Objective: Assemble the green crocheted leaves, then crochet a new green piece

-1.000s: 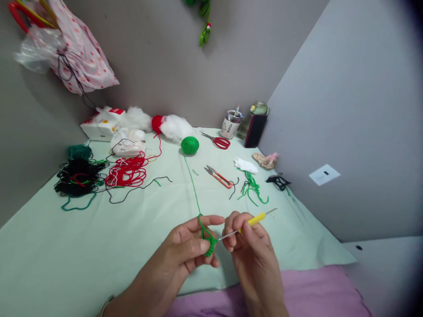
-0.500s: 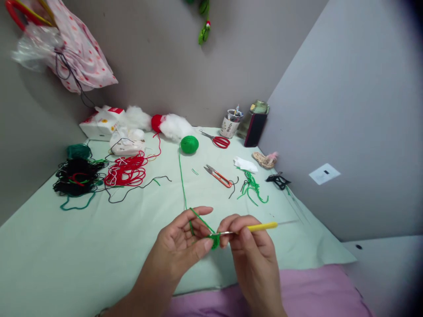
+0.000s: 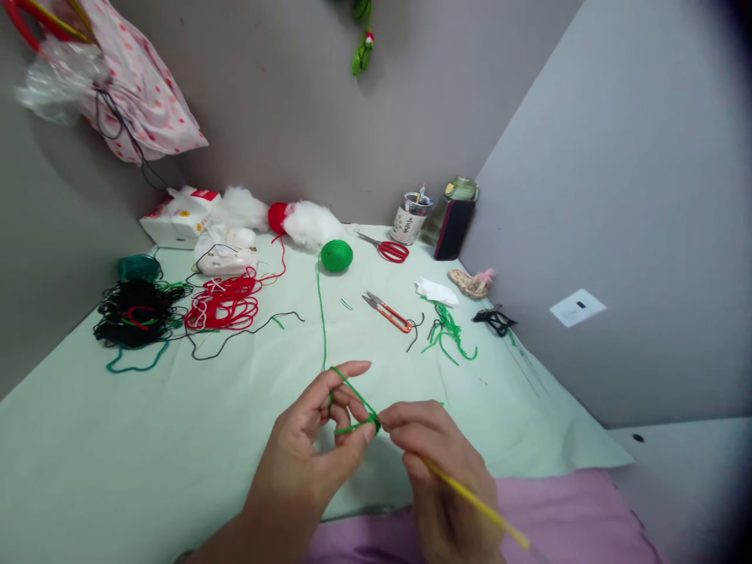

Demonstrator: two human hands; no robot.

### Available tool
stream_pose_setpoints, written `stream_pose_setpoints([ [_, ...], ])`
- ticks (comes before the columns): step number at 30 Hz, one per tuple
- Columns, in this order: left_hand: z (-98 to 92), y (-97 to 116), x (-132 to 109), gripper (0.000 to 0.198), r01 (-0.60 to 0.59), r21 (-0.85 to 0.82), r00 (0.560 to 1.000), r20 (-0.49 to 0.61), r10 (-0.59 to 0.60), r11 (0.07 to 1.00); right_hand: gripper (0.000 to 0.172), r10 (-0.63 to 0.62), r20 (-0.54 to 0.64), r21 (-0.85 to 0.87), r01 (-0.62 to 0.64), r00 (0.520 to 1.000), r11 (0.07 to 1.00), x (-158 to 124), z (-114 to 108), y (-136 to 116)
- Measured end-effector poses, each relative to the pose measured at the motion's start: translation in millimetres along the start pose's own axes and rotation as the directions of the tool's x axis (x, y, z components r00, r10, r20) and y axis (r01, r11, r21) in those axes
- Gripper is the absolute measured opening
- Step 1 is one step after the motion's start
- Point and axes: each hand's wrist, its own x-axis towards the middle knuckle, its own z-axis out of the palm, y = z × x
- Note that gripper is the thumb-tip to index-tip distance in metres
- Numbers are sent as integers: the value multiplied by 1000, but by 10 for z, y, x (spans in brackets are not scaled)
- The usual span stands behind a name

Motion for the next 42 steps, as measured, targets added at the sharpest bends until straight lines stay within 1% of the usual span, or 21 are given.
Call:
stream_pose_setpoints([
  [2,14,13,3,56,54,-113,998,39,-50,992,33,-107,-2,-217,104,994,971,-40,15,9],
  [3,15,19,8,58,111,-193,990,103,-93,975,36,-136,0,-278,130,991,952,-58,22,13],
  [4,11,26,15,59,186,-266,973,183,-140,946,38,-137,2,-289,131,991,948,-70,26,15],
  [6,-5,45,28,54,317,-360,931,297,-214,877,35,-54,-34,-156,48,998,987,-69,26,11],
  [8,-18,73,32,45,357,-400,920,305,-245,844,28,113,-128,102,-101,985,990,-30,25,1],
  [10,-15,101,23,40,313,-403,941,258,-221,860,26,264,-185,369,-182,947,912,31,34,-6],
  [11,-6,109,14,38,286,-384,948,249,-200,878,24,300,-180,444,-195,937,874,59,44,-8],
  [13,21,111,0,37,233,-313,958,238,-161,921,22,305,-136,463,-212,943,861,93,70,-7],
  [16,61,85,4,41,159,-209,978,167,-125,965,25,250,-109,311,-205,962,928,57,103,-5],
  [18,76,67,20,48,150,-187,983,136,-125,971,31,180,-128,148,-161,975,976,-9,107,-1],
  [20,78,60,34,51,203,-233,970,178,-164,951,37,86,-113,-40,-91,990,995,-67,97,8],
  [21,75,61,38,49,250,-277,957,215,-194,928,38,56,-91,-98,-65,994,993,-82,88,12],
  [22,68,65,40,45,297,-325,942,253,-220,898,38,51,-81,-105,-59,995,993,-85,79,17],
  [23,58,71,41,40,336,-368,929,282,-240,867,36,74,-97,-57,-80,993,995,-75,71,20],
  [25,35,81,44,30,368,-415,920,289,-263,832,30,190,-175,148,-165,966,975,-27,63,21],
  [27,16,82,50,25,319,-410,942,233,-240,855,25,316,-219,360,-225,923,906,32,69,18],
  [29,6,69,55,26,238,-358,965,189,-179,903,23,358,-169,460,-247,918,853,76,86,15],
  [32,2,37,45,30,153,-276,976,194,-101,949,21,341,-96,464,-261,935,847,101,113,17],
  [35,3,27,19,37,133,-257,977,196,-83,957,21,346,-114,474,-255,931,843,102,120,22],
  [39,22,54,10,45,138,-299,978,189,-83,944,21,351,-113,472,-261,929,842,96,110,15],
  [42,23,63,41,52,182,-322,966,236,-107,929,20,333,-91,448,-260,939,855,86,106,16],
])
